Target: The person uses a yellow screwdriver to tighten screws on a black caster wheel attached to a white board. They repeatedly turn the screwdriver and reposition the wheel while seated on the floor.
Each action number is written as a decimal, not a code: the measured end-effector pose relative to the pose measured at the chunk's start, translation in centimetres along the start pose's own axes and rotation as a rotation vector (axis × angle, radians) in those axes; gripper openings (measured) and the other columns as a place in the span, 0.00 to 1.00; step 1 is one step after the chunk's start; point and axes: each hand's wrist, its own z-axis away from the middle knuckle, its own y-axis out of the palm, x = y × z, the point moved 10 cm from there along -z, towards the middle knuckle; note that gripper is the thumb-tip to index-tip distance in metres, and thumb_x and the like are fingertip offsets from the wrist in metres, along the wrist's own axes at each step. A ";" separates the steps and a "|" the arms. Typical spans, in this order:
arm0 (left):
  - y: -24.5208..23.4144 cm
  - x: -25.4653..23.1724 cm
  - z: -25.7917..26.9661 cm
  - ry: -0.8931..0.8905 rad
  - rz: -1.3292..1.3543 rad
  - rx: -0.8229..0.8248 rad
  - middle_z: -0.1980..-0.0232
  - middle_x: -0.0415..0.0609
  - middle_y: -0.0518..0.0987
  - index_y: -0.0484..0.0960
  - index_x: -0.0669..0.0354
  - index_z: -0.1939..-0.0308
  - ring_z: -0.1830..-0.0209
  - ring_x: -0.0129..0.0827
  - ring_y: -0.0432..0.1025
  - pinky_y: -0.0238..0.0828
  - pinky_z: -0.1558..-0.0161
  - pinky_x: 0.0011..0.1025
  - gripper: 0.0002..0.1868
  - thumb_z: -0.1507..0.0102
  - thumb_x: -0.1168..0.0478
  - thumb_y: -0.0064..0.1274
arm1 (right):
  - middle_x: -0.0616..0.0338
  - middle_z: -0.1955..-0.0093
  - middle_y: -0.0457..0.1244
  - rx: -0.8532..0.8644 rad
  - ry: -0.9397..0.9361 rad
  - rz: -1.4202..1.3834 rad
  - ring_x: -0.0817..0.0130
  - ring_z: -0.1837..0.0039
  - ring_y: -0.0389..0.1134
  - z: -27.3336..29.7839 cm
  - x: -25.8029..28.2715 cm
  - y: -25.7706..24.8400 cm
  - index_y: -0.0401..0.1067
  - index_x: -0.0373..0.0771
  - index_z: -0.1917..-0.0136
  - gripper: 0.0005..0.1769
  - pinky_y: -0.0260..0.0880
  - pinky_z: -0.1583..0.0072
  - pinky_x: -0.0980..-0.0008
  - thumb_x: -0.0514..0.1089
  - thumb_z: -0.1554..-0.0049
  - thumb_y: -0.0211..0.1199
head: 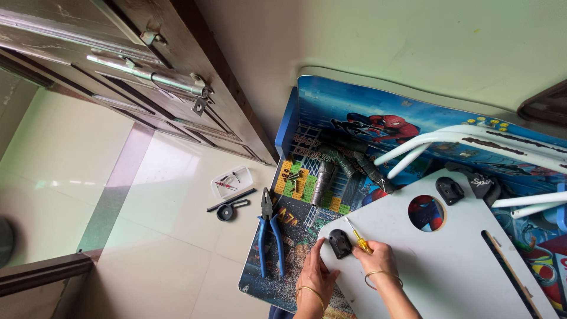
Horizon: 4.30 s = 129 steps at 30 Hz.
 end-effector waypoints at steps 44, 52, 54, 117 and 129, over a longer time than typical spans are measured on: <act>0.1 0.2 -0.1 0.024 -0.001 0.064 0.59 0.46 0.74 0.57 0.34 0.23 0.64 0.35 0.75 0.75 0.59 0.35 0.51 0.45 0.69 0.65 | 0.62 0.49 0.69 -0.180 -0.339 0.357 0.59 0.50 0.74 8.0 3.4 -7.6 0.76 0.53 0.41 0.18 0.74 0.48 0.61 0.54 0.43 0.61; 0.1 0.4 -0.1 -0.004 -0.020 0.076 0.57 0.46 0.75 0.56 0.31 0.23 0.62 0.35 0.75 0.75 0.58 0.36 0.52 0.45 0.68 0.65 | 0.67 0.48 0.67 -0.010 -0.210 0.630 0.65 0.49 0.75 11.1 6.3 -9.0 0.74 0.59 0.36 0.20 0.76 0.45 0.63 0.56 0.42 0.60; 0.1 0.3 0.0 0.009 -0.023 0.067 0.57 0.46 0.75 0.56 0.31 0.23 0.62 0.35 0.75 0.75 0.57 0.36 0.52 0.45 0.69 0.65 | 0.66 0.49 0.66 -0.014 -0.254 0.673 0.63 0.49 0.75 11.3 7.2 -8.7 0.74 0.59 0.36 0.20 0.76 0.46 0.62 0.56 0.42 0.59; 0.1 1.8 -0.1 0.042 0.042 0.122 0.52 0.51 0.75 0.55 0.33 0.22 0.51 0.45 0.76 0.73 0.50 0.41 0.51 0.43 0.71 0.61 | 0.46 0.58 0.69 -0.217 -0.645 0.298 0.42 0.51 0.71 5.1 8.5 -1.7 0.67 0.38 0.54 0.17 0.71 0.50 0.49 0.39 0.54 0.72; 0.0 2.0 -0.2 0.073 0.088 0.091 0.53 0.50 0.75 0.56 0.37 0.22 0.54 0.43 0.76 0.74 0.53 0.39 0.50 0.44 0.71 0.60 | 0.54 0.61 0.73 -0.212 -0.479 -0.029 0.55 0.59 0.76 4.1 9.7 -4.4 0.73 0.38 0.58 0.11 0.74 0.52 0.61 0.36 0.53 0.73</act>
